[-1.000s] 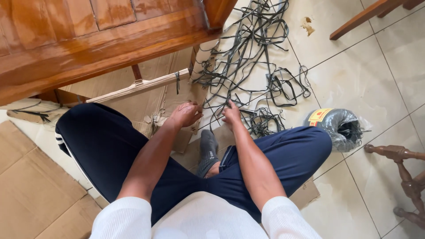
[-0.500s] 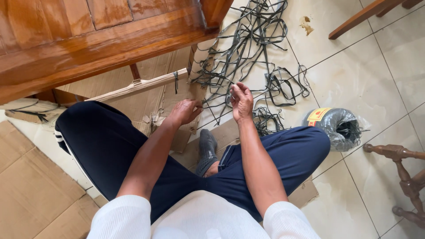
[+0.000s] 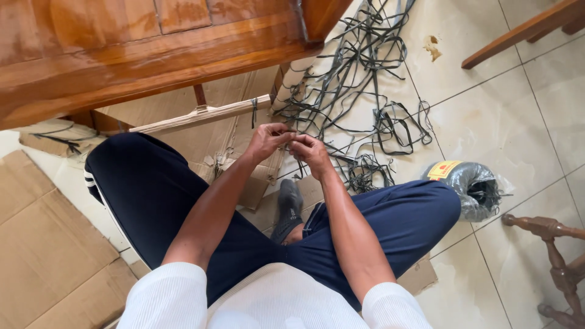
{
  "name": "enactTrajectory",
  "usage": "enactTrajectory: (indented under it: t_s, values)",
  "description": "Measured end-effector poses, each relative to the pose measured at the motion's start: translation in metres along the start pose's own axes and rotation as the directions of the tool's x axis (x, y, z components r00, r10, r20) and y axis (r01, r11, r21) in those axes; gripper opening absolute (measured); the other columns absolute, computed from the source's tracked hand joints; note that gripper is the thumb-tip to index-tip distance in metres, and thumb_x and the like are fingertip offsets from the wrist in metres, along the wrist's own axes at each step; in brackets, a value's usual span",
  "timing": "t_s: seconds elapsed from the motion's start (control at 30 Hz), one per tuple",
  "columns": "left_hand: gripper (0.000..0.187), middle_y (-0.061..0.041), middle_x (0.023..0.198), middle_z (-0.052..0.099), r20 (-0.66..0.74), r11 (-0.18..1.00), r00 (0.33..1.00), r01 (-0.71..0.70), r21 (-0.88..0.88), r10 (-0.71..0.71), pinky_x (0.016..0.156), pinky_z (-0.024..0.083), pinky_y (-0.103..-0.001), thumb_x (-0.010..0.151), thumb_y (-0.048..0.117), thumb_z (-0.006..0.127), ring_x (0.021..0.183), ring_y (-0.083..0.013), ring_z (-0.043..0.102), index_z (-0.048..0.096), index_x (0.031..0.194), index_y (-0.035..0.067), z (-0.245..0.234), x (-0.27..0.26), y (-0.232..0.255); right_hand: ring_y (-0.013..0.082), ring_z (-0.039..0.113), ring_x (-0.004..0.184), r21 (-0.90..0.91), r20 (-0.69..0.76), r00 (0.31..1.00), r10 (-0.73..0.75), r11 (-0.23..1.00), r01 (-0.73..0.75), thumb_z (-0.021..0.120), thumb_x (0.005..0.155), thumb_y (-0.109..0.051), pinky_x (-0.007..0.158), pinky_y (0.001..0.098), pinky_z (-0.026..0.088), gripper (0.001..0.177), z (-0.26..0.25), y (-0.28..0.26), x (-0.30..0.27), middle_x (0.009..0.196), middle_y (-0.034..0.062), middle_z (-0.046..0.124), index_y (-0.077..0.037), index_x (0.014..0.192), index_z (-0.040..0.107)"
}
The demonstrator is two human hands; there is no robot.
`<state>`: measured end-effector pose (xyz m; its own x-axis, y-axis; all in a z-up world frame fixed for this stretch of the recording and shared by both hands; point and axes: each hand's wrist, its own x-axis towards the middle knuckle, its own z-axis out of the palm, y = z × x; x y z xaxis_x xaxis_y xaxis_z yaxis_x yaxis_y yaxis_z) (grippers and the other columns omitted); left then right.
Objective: Use plastic ties to secure cardboard padding onto the rails and legs of a wooden chair.
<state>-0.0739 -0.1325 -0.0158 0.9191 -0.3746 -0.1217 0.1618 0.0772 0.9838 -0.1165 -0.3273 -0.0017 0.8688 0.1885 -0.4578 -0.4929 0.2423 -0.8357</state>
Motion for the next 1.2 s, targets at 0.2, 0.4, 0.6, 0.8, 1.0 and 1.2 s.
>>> enactTrajectory:
  t_s: [0.2,0.4,0.6,0.8,1.0,1.2]
  values:
    - [0.028,0.0,0.075,0.061,-0.15,0.987,0.985,0.103,0.121,-0.084,0.058,0.041,-0.026,0.095,0.024,0.081,0.069,-0.006,0.05,0.076,0.089,-0.003,-0.025,-0.01,-0.002,0.0106,0.065,0.078,-0.115,0.068,0.995,0.074,0.991,-0.066,0.075,0.096,-0.021,0.069,0.0248,0.052,0.018,0.026,0.005,0.008,0.089,0.0011,0.07,-0.005,0.102,0.072]
    - [0.024,0.003,0.077,0.071,-0.443,0.998,0.896,0.048,0.045,-0.023,0.06,0.045,-0.023,0.092,0.026,0.079,0.069,-0.0017,0.057,0.081,0.099,0.004,-0.065,-0.029,0.025,0.0099,0.064,0.073,-0.19,0.14,0.972,0.189,0.968,-0.161,0.076,0.093,-0.02,0.066,0.0244,0.051,0.014,0.061,0.015,0.018,0.085,-0.0003,0.068,-0.008,0.098,0.07]
    - [0.018,-0.002,0.082,0.078,-0.732,0.924,0.635,0.071,0.376,0.249,0.064,0.055,-0.028,0.092,0.027,0.078,0.07,-0.0091,0.071,0.081,0.1,0.012,-0.119,-0.051,0.084,0.0108,0.063,0.067,-0.306,0.227,0.919,0.321,0.92,-0.246,0.075,0.092,-0.018,0.058,0.025,0.05,0.015,0.1,0.032,0.027,0.08,0.0003,0.067,-0.007,0.1,0.068]
    - [0.011,-0.005,0.091,0.074,-0.599,0.737,0.652,0.09,0.67,0.465,0.082,0.052,-0.04,0.094,0.022,0.075,0.09,-0.0257,0.066,0.079,0.097,0.013,-0.174,-0.062,0.09,0.0123,0.065,0.067,-0.266,0.142,0.879,0.456,0.873,-0.41,0.071,0.09,-0.011,0.063,0.0317,0.06,0.017,0.138,0.053,0.039,0.081,0.0024,0.066,-0.006,0.106,0.068]
    - [0.023,-0.018,0.098,0.068,-0.382,0.464,0.816,0.162,0.871,0.433,0.091,0.043,-0.049,0.089,0.035,0.079,0.101,-0.0332,0.057,0.08,0.109,0.025,-0.203,-0.053,0.044,0.0111,0.062,0.065,-0.09,0.032,0.912,0.409,0.91,-0.405,0.067,0.093,-0.01,0.06,0.0308,0.058,0.02,0.17,0.059,0.074,0.084,0.0013,0.063,-0.007,0.112,0.064]
    - [0.023,-0.01,0.101,0.075,-0.423,0.563,0.905,0.326,0.759,0.046,0.11,0.04,-0.048,0.101,0.042,0.064,0.106,-0.0263,0.064,0.076,0.117,0.031,-0.207,-0.055,0.056,0.0094,0.055,0.06,0.144,0.025,0.948,0.318,0.937,-0.318,0.065,0.093,-0.012,0.05,0.0243,0.048,0.026,0.191,0.073,0.119,0.08,0.0004,0.059,-0.012,0.119,0.066]
